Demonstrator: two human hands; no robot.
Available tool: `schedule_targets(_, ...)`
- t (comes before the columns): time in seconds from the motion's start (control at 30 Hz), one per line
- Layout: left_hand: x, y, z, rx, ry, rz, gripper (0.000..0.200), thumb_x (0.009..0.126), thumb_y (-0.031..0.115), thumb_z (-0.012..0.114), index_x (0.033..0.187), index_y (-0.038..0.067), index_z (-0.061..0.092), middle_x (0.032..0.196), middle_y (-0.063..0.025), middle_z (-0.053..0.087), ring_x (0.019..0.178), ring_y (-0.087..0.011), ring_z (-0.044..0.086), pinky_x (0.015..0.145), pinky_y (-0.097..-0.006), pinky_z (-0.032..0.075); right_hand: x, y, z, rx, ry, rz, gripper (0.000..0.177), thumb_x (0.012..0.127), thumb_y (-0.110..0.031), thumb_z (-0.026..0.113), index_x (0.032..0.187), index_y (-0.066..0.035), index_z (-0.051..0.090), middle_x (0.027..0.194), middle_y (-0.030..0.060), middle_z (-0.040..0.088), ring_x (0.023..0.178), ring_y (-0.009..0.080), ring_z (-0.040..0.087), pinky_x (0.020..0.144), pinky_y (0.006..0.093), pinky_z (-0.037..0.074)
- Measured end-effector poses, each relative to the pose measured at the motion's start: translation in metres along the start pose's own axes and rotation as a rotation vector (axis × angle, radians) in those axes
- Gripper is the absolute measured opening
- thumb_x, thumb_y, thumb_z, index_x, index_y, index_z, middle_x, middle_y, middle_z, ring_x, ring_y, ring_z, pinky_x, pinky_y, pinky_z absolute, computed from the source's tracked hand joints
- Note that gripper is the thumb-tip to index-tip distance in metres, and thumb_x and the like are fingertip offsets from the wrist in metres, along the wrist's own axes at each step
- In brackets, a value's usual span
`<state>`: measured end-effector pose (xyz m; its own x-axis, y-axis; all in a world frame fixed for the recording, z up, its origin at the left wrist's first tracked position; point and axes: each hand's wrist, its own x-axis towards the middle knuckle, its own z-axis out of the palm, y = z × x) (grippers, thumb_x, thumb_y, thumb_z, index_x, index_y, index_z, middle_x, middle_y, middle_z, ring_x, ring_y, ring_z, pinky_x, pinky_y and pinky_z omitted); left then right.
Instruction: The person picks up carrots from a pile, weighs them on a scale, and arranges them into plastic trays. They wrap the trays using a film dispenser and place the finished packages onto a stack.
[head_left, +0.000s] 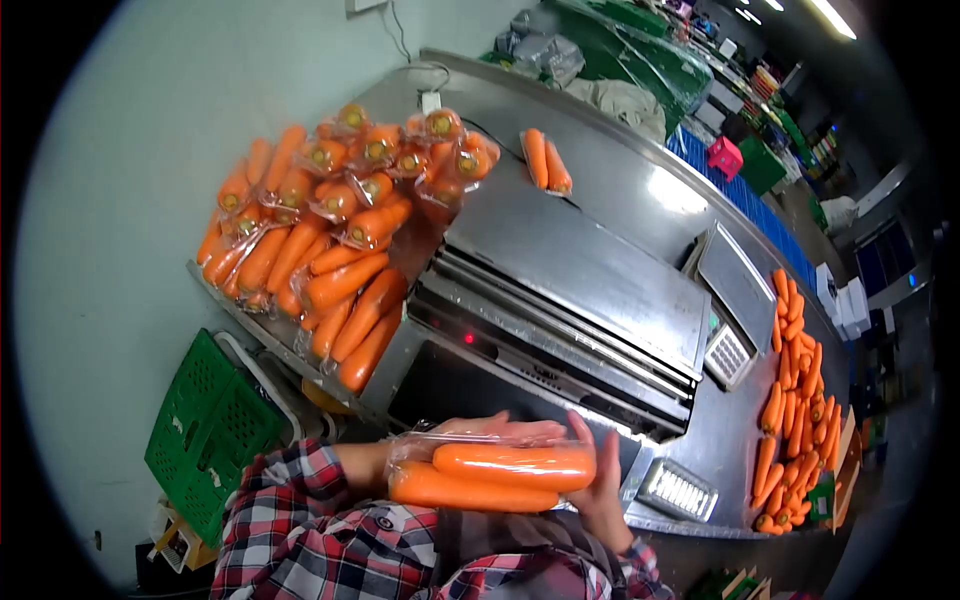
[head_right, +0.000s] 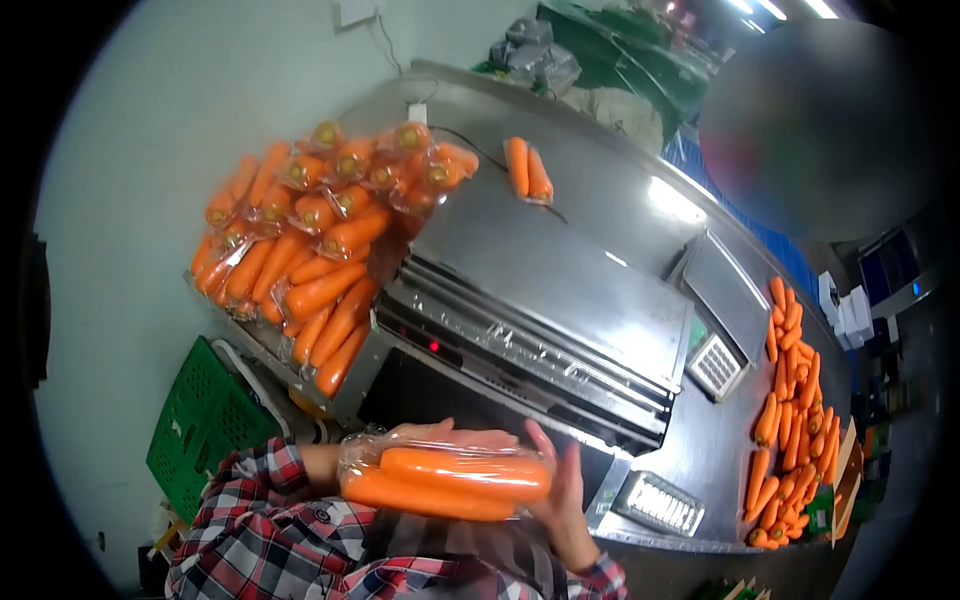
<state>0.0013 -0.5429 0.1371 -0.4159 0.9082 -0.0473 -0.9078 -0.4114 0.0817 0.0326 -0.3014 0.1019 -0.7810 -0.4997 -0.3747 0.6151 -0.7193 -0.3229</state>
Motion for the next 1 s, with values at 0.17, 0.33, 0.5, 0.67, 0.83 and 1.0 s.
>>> schedule_targets(0.17,-0.073,0.023,-0.024,-0.087,0.092,0.163,0.071,0.091,0.05,0.045,0.139,0.0,0.031,0.14,-0.0182,0.037,0.13,-0.027,0.038,0.108,-0.0375,0.03,-0.002,0.024,0.0,-0.72,0.404,-0.304,0.046,0.099,-0.04,0.032,0.108,-0.002,0.056,0.097,0.0095,0.06,0.089,0.0212,0.06,0.082,0.0302,0.046)
schedule_targets(0.33,-0.098,0.023,-0.014,0.524,0.719,0.243,0.051,0.097,0.04,0.04,0.119,-0.003,0.055,0.112,-0.012,0.06,0.102,-0.0199,0.059,0.091,-0.0308,0.045,0.018,0.02,0.022,-1.012,0.355,-0.325,0.046,0.099,-0.038,0.034,0.109,0.002,0.054,0.092,0.0097,0.061,0.082,0.0172,0.06,0.076,0.0283,0.048)
schedule_targets(0.5,-0.11,0.073,0.006,0.728,0.761,0.628,0.042,0.096,0.033,0.044,0.111,-0.004,0.058,0.106,-0.0125,0.062,0.098,-0.0207,0.061,0.086,-0.0332,0.048,0.037,0.012,0.06,-0.695,0.188,-0.382,0.044,0.099,-0.032,0.035,0.132,-0.003,0.041,0.12,0.0135,0.054,0.099,0.0242,0.06,0.086,0.0352,0.049)
schedule_targets(0.67,-0.084,0.191,0.05,0.415,0.594,1.096,0.049,0.091,0.043,0.049,0.12,0.004,0.051,0.12,-0.0124,0.056,0.107,-0.0279,0.057,0.092,-0.0448,0.047,0.02,0.004,0.037,-0.926,0.123,-0.152,0.033,0.098,-0.02,0.042,0.121,0.002,0.05,0.108,0.016,0.061,0.094,0.023,0.063,0.079,0.0316,0.051)
schedule_targets(0.83,-0.093,0.385,-0.054,0.461,0.515,1.196,0.037,0.088,0.036,0.054,0.111,0.007,0.054,0.113,-0.0112,0.056,0.1,-0.0313,0.055,0.081,-0.0555,0.048,-0.022,0.013,0.002,-0.946,0.433,-0.276,0.03,0.098,-0.02,0.043,0.118,0.001,0.051,0.101,0.0149,0.064,0.084,0.0198,0.065,0.071,0.0289,0.053)
schedule_targets(1.0,-0.07,0.476,-0.103,0.561,0.695,1.136,0.039,0.09,0.033,0.051,0.118,0.006,0.049,0.113,-0.011,0.056,0.099,-0.0274,0.055,0.081,-0.0492,0.049,-0.088,-0.003,-0.04,-0.956,0.784,-0.511,0.028,0.096,-0.022,0.047,0.111,0.001,0.056,0.09,0.0095,0.065,0.077,0.0148,0.065,0.067,0.0262,0.052)
